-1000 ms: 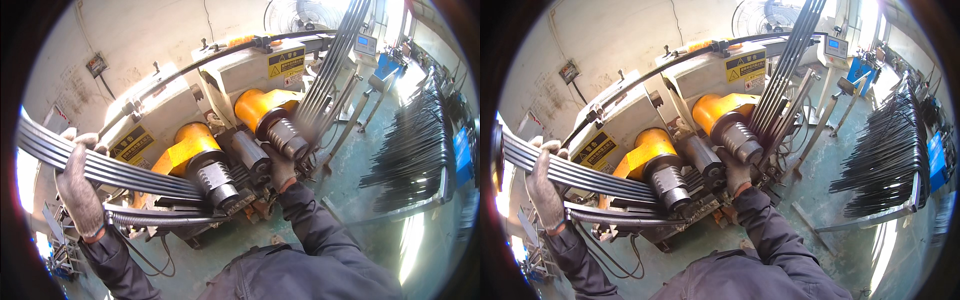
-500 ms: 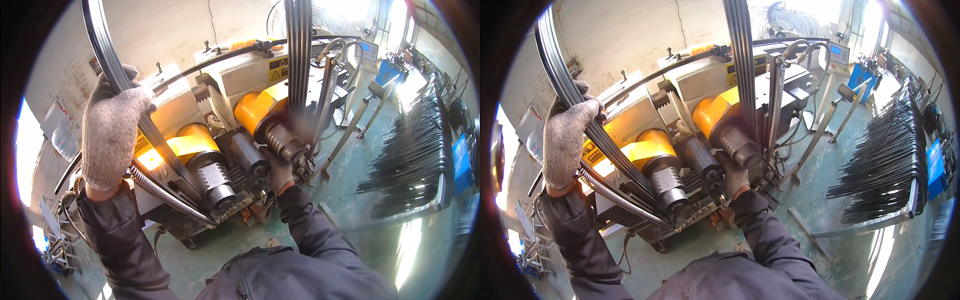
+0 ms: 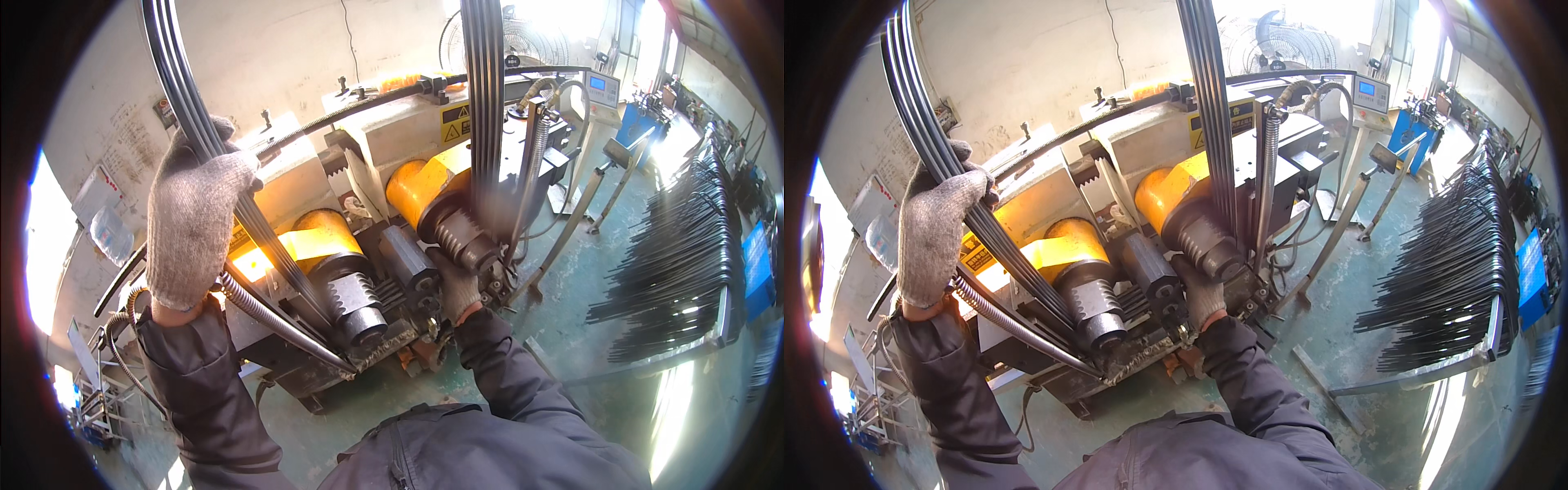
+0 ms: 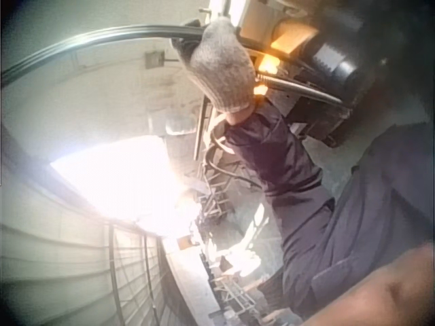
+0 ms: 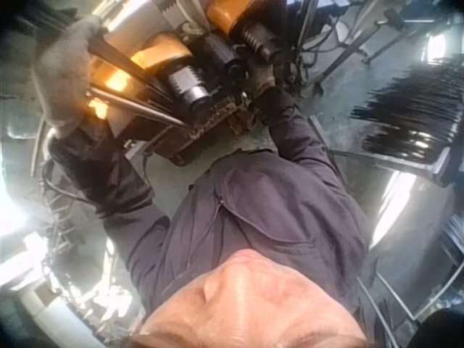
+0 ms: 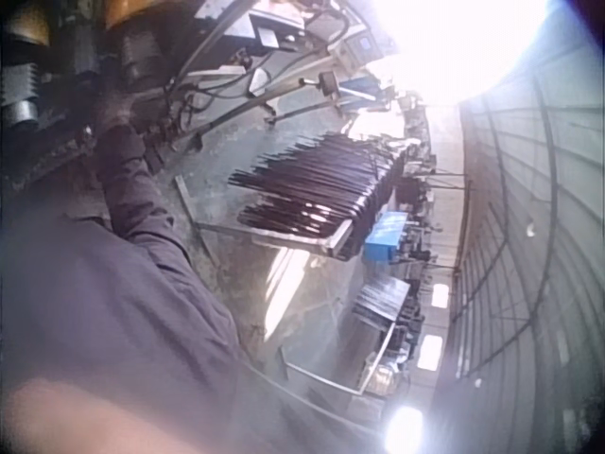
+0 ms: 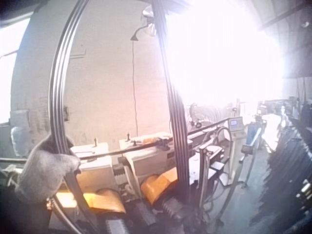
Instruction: The person repeatedly picks up bundles of long metal rods, feeds them into a bending machine, and collects the bent rods. The person stacks the finished bent rods on a nearby rack.
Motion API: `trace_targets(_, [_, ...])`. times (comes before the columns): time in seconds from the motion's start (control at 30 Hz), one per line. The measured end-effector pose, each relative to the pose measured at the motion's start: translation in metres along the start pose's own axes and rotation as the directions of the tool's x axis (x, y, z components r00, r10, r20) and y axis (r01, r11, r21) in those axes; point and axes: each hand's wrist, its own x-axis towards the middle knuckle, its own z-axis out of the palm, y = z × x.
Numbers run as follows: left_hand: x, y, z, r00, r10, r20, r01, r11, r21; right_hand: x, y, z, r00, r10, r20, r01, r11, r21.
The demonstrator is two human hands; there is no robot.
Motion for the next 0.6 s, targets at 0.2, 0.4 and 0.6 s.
trace_targets(0.2, [0.002, -0.001, -0.001, 1.000, -0.016, -0.005, 0.016, 1.000, -0.001, 0.000, 0.000, 0.003, 0.996, 0.086, 0.011, -0.087, 0.987, 0.138])
trace_targets(0.4, [0.001, 0.006, 0.004, 0.997, -0.055, -0.047, 0.058, 0.997, 0.057, -0.001, 0.003, 0.006, 0.976, 0.197, 0.094, -0.215, 0.937, 0.274])
trace_targets(0.6, [0.001, 0.007, 0.005, 0.998, -0.043, -0.039, 0.045, 0.998, 0.052, -0.001, 0.008, 0.011, 0.966, 0.241, 0.094, -0.258, 0.917, 0.305])
